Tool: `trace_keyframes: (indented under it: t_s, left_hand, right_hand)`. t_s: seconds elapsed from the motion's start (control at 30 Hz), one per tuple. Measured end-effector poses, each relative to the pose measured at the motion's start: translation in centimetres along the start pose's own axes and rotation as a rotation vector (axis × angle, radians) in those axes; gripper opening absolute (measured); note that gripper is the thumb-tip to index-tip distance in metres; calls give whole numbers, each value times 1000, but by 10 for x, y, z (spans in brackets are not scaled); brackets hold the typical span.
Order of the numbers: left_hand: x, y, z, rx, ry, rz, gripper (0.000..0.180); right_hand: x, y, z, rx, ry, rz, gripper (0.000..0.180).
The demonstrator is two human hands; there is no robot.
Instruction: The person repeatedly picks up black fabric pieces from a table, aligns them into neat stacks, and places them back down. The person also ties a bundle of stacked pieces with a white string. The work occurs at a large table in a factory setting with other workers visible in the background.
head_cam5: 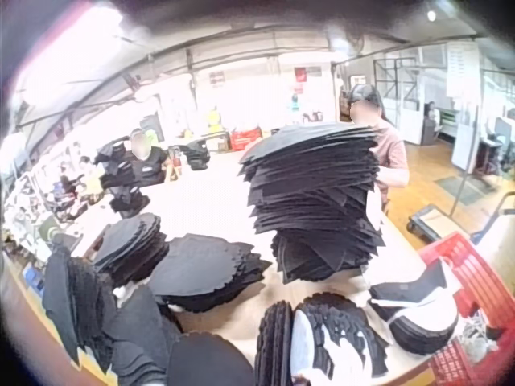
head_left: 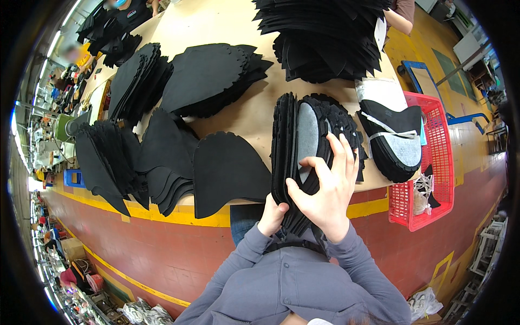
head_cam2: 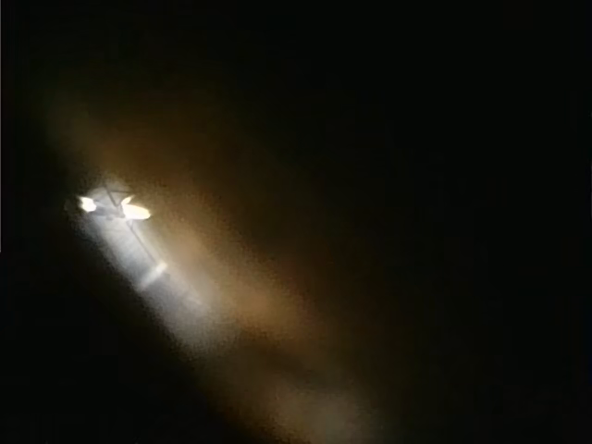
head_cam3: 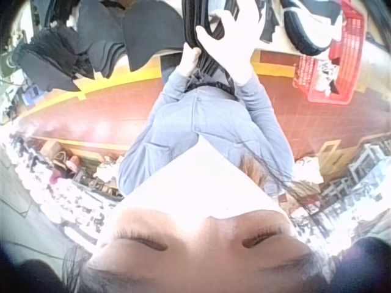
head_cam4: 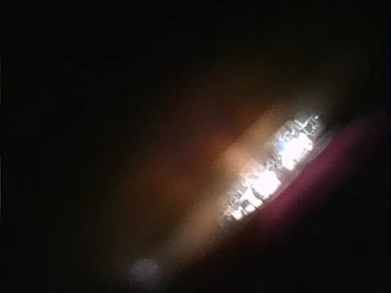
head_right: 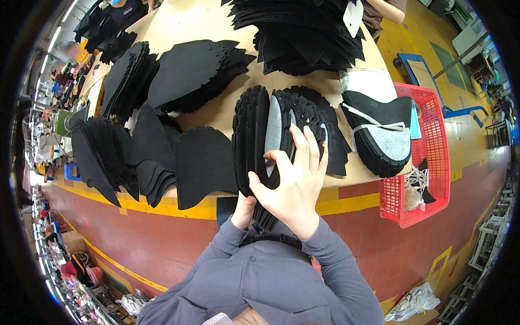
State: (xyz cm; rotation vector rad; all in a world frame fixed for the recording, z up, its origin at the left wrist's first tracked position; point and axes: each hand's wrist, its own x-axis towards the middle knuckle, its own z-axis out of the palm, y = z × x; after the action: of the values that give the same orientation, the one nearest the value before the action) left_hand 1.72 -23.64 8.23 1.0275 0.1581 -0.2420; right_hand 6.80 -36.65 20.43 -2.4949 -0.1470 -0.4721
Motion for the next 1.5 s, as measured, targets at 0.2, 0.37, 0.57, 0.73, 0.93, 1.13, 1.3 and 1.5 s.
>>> trace_keyframes:
  t_s: [0.2, 0.37, 0.57, 0.73, 0.93, 1.13, 1.3, 1.5]
  left_hand:
    - [3, 3, 2, 75, -2, -3, 100]
    - [8, 15, 14, 36, -38, -31, 113]
    - [15, 21, 20, -42, -112, -27, 128]
    - [14, 21, 22, -17, -93, -17, 123]
    - [13, 9, 8, 41, -71, -37, 105]
    - [13, 6, 4, -38, -79, -76, 100]
    - [16, 12, 13, 2, -70, 2, 108]
    - [17, 14, 14, 17, -53, -9, 112]
  right_hand:
    - [4, 0, -2, -51, -22, 5, 41]
    - [4, 11, 4, -70, 42, 31, 40]
    - [2, 22, 8, 54, 137, 54, 23]
    - [0, 23, 6, 11, 100, -10, 16]
    - [6, 14, -2, 9, 5, -9, 42]
    - [7, 17, 0, 18, -28, -12, 38]
    - [6, 9, 5, -48, 27, 25, 33]
    - [4, 16, 17, 12, 158, -14, 26]
